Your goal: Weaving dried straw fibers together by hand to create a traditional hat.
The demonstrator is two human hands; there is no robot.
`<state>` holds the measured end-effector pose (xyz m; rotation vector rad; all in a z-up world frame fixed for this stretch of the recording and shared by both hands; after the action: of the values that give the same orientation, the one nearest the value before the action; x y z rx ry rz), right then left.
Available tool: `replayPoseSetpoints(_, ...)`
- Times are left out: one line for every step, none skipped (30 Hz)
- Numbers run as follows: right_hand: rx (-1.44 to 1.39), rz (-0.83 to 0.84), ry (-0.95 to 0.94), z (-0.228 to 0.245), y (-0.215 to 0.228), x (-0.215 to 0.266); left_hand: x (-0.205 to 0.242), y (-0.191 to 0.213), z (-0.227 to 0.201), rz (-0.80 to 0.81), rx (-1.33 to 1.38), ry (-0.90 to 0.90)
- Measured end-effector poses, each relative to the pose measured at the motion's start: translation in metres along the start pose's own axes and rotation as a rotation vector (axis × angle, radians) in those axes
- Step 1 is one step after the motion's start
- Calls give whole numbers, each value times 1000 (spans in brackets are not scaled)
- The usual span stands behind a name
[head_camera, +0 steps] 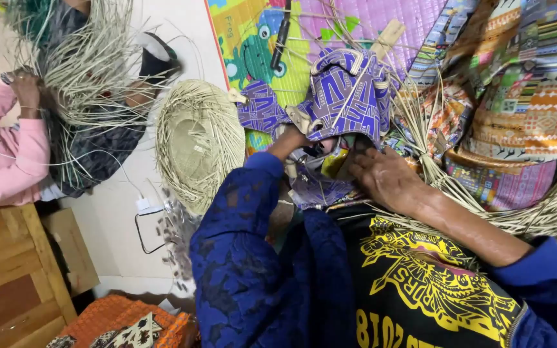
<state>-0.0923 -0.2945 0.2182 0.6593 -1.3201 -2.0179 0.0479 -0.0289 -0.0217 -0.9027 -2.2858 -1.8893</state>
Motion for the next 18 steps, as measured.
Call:
replayPoseSetpoints(1, -1, -8, 0, 3, 2, -3, -2, -3, 3, -1, -7)
replayPoseSetpoints(-89, -10, -26, 0, 7, 4, -5, 3, -11, -97, 40, -92)
replayPoseSetpoints(-182, -14, -41, 1, 10, 7, -1, 6, -19, -194, 85, -169)
replayPoseSetpoints(-186, -11, -45, 2, 15, 9, 3, 9, -26, -291, 131, -247)
replayPoseSetpoints(-155, 23, -56, 3, 18, 10, 12, 10, -31, -387, 177, -314)
replayPoseSetpoints(-125, 56, -66, 5, 20, 11, 22, 11, -34, -484, 222, -381)
replayPoseSetpoints(-133, 60, -62, 10, 29, 9, 33, 12, -36, -583, 266, -447)
replayPoseSetpoints(-166, 140, -102, 13, 34, 7, 44, 14, -37, -682, 310, -512)
replayPoseSetpoints(-193, 217, -146, 12, 40, 6, 51, 16, -40, -786, 354, -584)
replayPoseSetpoints(-194, 219, -146, 15, 46, 5, 42, 16, -40, -785, 356, -582)
replayPoseSetpoints(-68, 354, -120, 18, 45, 6, 21, 8, -35, -633, 236, -369)
replayPoseSetpoints(59, 487, -93, 20, 46, 8, 3, -1, -28, -477, 117, -158)
replayPoseSetpoints(56, 488, -94, 18, 40, 11, 6, -7, -17, -474, 117, -158)
replayPoseSetpoints(-40, 407, -109, 16, 38, 14, 0, -36, 9, -63, 210, 121)
replayPoseSetpoints(-135, 323, -124, 15, 36, 15, 8, -66, 34, 350, 291, 400)
replayPoseSetpoints(-139, 322, -124, 15, 32, 17, 3, -71, 38, 353, 289, 400)
replayPoseSetpoints(-142, 300, -133, 15, 31, 18, -2, -79, 40, 417, 219, 375)
replayPoseSetpoints(-145, 278, -142, 15, 29, 20, -7, -87, 41, 481, 149, 348)
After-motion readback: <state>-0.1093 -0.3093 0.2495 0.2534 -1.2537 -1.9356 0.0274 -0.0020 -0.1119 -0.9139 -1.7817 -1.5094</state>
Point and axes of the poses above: each hand's wrist, its own x-axis away from the middle knuckle, its own y-axis out of the back of the hand, z = x × y, the point moved 6 cm from there along -x, towards the middle knuckle, and after that the axes turned 5 degrees about y, right-handed, at the moved point
